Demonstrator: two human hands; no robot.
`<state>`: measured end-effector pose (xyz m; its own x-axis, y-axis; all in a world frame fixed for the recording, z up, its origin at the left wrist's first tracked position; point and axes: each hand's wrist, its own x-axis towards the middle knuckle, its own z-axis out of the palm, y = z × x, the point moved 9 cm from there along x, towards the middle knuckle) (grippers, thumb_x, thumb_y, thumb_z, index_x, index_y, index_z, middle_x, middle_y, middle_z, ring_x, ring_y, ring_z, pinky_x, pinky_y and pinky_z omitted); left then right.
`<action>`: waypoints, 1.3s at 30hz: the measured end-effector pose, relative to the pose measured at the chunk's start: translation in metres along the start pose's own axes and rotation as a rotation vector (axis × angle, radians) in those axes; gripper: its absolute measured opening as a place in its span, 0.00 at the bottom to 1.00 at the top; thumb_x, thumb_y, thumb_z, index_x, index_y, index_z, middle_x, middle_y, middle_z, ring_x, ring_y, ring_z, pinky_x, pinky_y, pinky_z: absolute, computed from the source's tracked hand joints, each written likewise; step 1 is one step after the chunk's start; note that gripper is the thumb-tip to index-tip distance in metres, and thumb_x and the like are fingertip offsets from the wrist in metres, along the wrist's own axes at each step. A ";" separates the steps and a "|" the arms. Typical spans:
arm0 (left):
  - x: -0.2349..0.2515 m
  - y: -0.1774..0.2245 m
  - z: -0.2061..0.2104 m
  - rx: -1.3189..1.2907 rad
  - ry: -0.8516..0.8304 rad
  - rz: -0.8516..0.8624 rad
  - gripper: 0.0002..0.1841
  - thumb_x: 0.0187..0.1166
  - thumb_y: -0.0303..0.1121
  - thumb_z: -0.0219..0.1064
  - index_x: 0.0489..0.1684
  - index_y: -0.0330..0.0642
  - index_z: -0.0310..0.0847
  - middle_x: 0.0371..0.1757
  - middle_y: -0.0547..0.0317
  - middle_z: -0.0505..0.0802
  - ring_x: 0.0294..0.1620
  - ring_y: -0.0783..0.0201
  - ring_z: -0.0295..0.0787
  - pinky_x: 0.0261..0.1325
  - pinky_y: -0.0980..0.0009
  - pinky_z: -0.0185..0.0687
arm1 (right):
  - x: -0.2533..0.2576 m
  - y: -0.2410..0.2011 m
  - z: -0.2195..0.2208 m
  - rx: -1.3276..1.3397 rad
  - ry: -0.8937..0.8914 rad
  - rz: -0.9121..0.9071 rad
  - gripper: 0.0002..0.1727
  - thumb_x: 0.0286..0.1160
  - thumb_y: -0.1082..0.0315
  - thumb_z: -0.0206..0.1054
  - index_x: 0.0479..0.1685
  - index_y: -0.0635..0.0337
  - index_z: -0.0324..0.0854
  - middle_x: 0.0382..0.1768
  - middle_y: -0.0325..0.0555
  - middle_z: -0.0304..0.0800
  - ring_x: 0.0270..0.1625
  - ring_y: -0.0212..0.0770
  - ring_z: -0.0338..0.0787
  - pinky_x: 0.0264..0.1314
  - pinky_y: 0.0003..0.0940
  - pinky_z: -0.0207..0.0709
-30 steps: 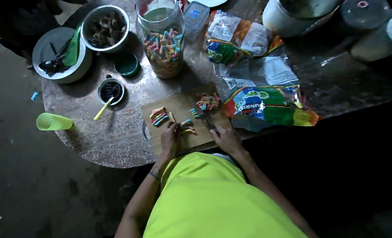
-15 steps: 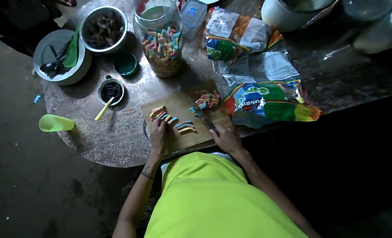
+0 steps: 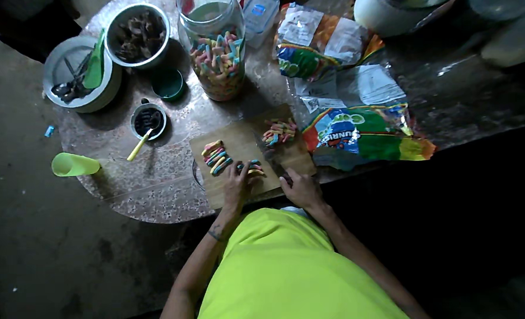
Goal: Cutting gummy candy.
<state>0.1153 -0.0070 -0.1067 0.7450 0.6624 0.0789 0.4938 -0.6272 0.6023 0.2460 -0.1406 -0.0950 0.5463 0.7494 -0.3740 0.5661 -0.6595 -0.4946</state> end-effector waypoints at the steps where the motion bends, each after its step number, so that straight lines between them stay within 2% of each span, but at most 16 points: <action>1: 0.002 0.000 0.003 0.015 0.039 0.002 0.22 0.75 0.42 0.76 0.66 0.45 0.89 0.64 0.38 0.89 0.67 0.36 0.84 0.67 0.47 0.82 | -0.002 -0.001 0.001 -0.009 -0.006 0.014 0.21 0.88 0.57 0.57 0.61 0.67 0.84 0.40 0.65 0.93 0.47 0.67 0.94 0.51 0.66 0.80; 3: 0.006 0.001 0.005 0.013 0.123 0.011 0.18 0.76 0.40 0.75 0.61 0.44 0.91 0.57 0.40 0.91 0.60 0.39 0.87 0.61 0.50 0.85 | -0.004 -0.001 0.004 -0.019 -0.011 0.048 0.22 0.89 0.57 0.56 0.62 0.66 0.84 0.40 0.65 0.93 0.47 0.67 0.93 0.51 0.66 0.80; 6: 0.010 -0.002 0.009 -0.020 0.174 0.000 0.16 0.76 0.37 0.75 0.58 0.42 0.92 0.54 0.41 0.92 0.56 0.41 0.88 0.60 0.52 0.84 | -0.007 -0.002 0.005 -0.043 0.067 0.041 0.21 0.89 0.58 0.55 0.59 0.68 0.85 0.37 0.64 0.93 0.43 0.67 0.94 0.47 0.65 0.81; 9: 0.008 -0.004 0.007 -0.042 0.165 -0.037 0.17 0.76 0.37 0.76 0.60 0.40 0.91 0.54 0.41 0.92 0.58 0.41 0.88 0.63 0.52 0.84 | -0.009 -0.006 0.001 -0.069 0.183 -0.017 0.21 0.87 0.59 0.57 0.55 0.69 0.87 0.31 0.63 0.93 0.37 0.66 0.94 0.39 0.62 0.82; 13: -0.001 -0.007 -0.006 -0.148 0.142 -0.120 0.21 0.72 0.31 0.77 0.63 0.32 0.87 0.59 0.35 0.91 0.63 0.38 0.87 0.68 0.48 0.81 | -0.014 -0.013 0.000 -0.118 0.239 -0.067 0.19 0.86 0.60 0.59 0.51 0.70 0.87 0.29 0.63 0.91 0.33 0.66 0.94 0.34 0.61 0.82; 16: -0.005 -0.012 -0.010 -0.235 0.126 -0.131 0.23 0.70 0.30 0.79 0.63 0.29 0.86 0.61 0.33 0.90 0.63 0.38 0.87 0.67 0.49 0.82 | -0.020 -0.017 0.003 -0.154 0.286 -0.087 0.18 0.85 0.61 0.61 0.48 0.70 0.88 0.28 0.63 0.91 0.29 0.65 0.93 0.28 0.59 0.82; 21: 0.007 -0.011 -0.010 -0.170 0.095 -0.076 0.26 0.66 0.34 0.82 0.64 0.32 0.87 0.59 0.34 0.90 0.60 0.38 0.87 0.64 0.47 0.83 | -0.020 -0.027 0.012 -0.182 0.351 -0.063 0.17 0.83 0.63 0.62 0.48 0.70 0.89 0.27 0.62 0.91 0.28 0.63 0.93 0.26 0.55 0.81; 25: 0.016 -0.010 -0.008 -0.150 0.042 -0.089 0.18 0.68 0.31 0.81 0.56 0.38 0.92 0.55 0.39 0.90 0.53 0.41 0.88 0.57 0.48 0.83 | -0.016 -0.031 0.014 -0.175 0.371 -0.097 0.15 0.81 0.64 0.63 0.46 0.69 0.90 0.25 0.62 0.90 0.27 0.63 0.93 0.26 0.55 0.81; 29: 0.015 -0.011 -0.009 -0.172 0.042 -0.059 0.15 0.68 0.29 0.80 0.53 0.37 0.93 0.52 0.40 0.91 0.52 0.43 0.87 0.58 0.50 0.83 | -0.017 -0.031 0.007 -0.164 0.404 -0.124 0.17 0.83 0.63 0.62 0.44 0.71 0.88 0.24 0.62 0.89 0.27 0.63 0.92 0.27 0.56 0.81; 33: 0.014 -0.012 -0.009 -0.169 0.058 -0.046 0.18 0.67 0.30 0.81 0.56 0.36 0.92 0.50 0.38 0.91 0.52 0.41 0.87 0.58 0.49 0.83 | -0.018 -0.042 0.012 -0.162 0.272 -0.078 0.19 0.87 0.63 0.57 0.50 0.75 0.85 0.25 0.63 0.89 0.28 0.66 0.93 0.27 0.58 0.82; 36: 0.010 -0.013 -0.012 -0.195 0.000 -0.082 0.24 0.68 0.31 0.81 0.64 0.32 0.87 0.56 0.34 0.90 0.56 0.41 0.88 0.60 0.49 0.84 | -0.018 -0.053 0.020 -0.205 0.229 -0.059 0.19 0.88 0.64 0.56 0.52 0.74 0.85 0.24 0.62 0.89 0.28 0.65 0.93 0.27 0.56 0.82; 39: 0.007 -0.021 -0.028 -0.263 -0.082 -0.175 0.26 0.73 0.30 0.77 0.70 0.30 0.82 0.64 0.32 0.86 0.56 0.46 0.89 0.58 0.54 0.88 | -0.017 -0.056 0.026 -0.199 0.268 -0.079 0.19 0.87 0.65 0.57 0.53 0.74 0.86 0.23 0.62 0.89 0.26 0.63 0.93 0.26 0.55 0.82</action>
<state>0.0975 0.0223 -0.0972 0.6984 0.7085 -0.1017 0.4926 -0.3727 0.7864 0.1892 -0.1149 -0.0813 0.6234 0.7744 -0.1082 0.7083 -0.6179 -0.3413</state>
